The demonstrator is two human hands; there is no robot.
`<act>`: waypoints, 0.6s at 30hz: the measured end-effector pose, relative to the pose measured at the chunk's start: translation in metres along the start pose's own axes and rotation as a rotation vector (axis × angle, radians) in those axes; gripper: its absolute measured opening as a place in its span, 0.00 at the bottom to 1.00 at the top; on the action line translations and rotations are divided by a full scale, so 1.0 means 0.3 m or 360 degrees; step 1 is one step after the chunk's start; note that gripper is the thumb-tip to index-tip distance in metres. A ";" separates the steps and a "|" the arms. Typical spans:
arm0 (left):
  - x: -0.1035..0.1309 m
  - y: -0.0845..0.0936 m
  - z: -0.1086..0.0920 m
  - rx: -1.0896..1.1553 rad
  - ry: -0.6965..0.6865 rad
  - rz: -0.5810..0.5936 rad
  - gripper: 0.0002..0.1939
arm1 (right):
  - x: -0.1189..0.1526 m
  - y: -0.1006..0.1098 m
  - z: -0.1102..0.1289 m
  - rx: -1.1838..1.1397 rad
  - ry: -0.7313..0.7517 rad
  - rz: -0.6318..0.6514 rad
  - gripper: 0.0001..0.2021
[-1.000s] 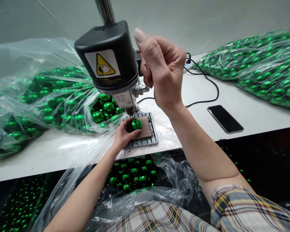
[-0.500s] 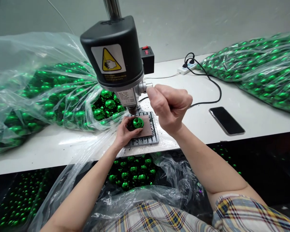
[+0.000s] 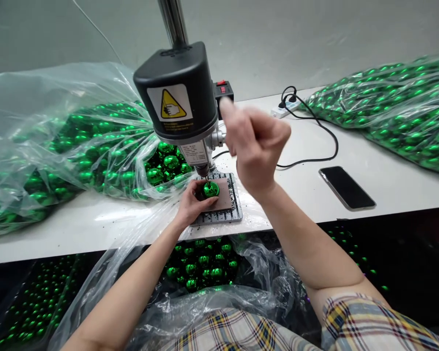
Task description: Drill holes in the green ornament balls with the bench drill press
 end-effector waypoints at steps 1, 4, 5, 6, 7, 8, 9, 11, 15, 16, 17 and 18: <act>0.006 0.013 -0.014 -0.0036 0.0028 -0.0021 0.26 | -0.042 -0.018 -0.001 -0.0031 -0.0076 0.0003 0.25; 0.028 0.074 -0.102 -0.0252 0.0063 0.0137 0.24 | -0.138 -0.055 -0.029 -0.0079 -0.0313 0.0047 0.26; 0.036 0.087 -0.137 -0.0330 0.0079 0.0340 0.24 | -0.154 -0.059 -0.041 -0.0082 -0.0359 0.0059 0.26; 0.049 0.092 -0.164 -0.0384 0.0113 0.0633 0.24 | -0.163 -0.061 -0.049 -0.0091 -0.0377 0.0069 0.27; 0.068 0.094 -0.182 -0.0395 0.0173 0.0961 0.24 | -0.165 -0.061 -0.053 -0.0110 -0.0363 0.0077 0.27; 0.077 0.112 -0.193 -0.0398 0.0233 0.1184 0.24 | -0.163 -0.060 -0.054 -0.0142 -0.0338 0.0085 0.27; 0.060 0.145 -0.196 -0.0415 0.0269 0.1238 0.22 | -0.159 -0.058 -0.054 -0.0185 -0.0317 0.0084 0.26; -0.049 0.245 -0.174 -0.0618 0.0240 0.0877 0.15 | -0.150 -0.052 -0.055 -0.0262 -0.0306 0.0050 0.25; -0.258 0.377 -0.085 -0.1439 0.0095 0.0058 0.12 | -0.146 -0.044 -0.054 -0.0284 -0.0331 -0.0007 0.25; -0.290 0.366 -0.050 -0.1569 0.0109 0.0088 0.15 | -0.148 -0.045 -0.053 -0.0267 -0.0330 0.0005 0.25; -0.314 0.350 -0.016 -0.1643 0.0135 0.0161 0.17 | -0.149 -0.045 -0.051 -0.0251 -0.0326 0.0017 0.24; -0.329 0.339 0.010 -0.1663 0.0159 0.0219 0.18 | -0.150 -0.046 -0.050 -0.0234 -0.0322 0.0031 0.24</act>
Point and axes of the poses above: each hand's wrist, its own x-axis away from the middle knuckle, its own y-axis out of the back of the hand, z = x × y, the point moved 8 cm from there along -x, towards the middle knuckle, and after that the axes turned 12 degrees about -y, right-handed, at the moved point
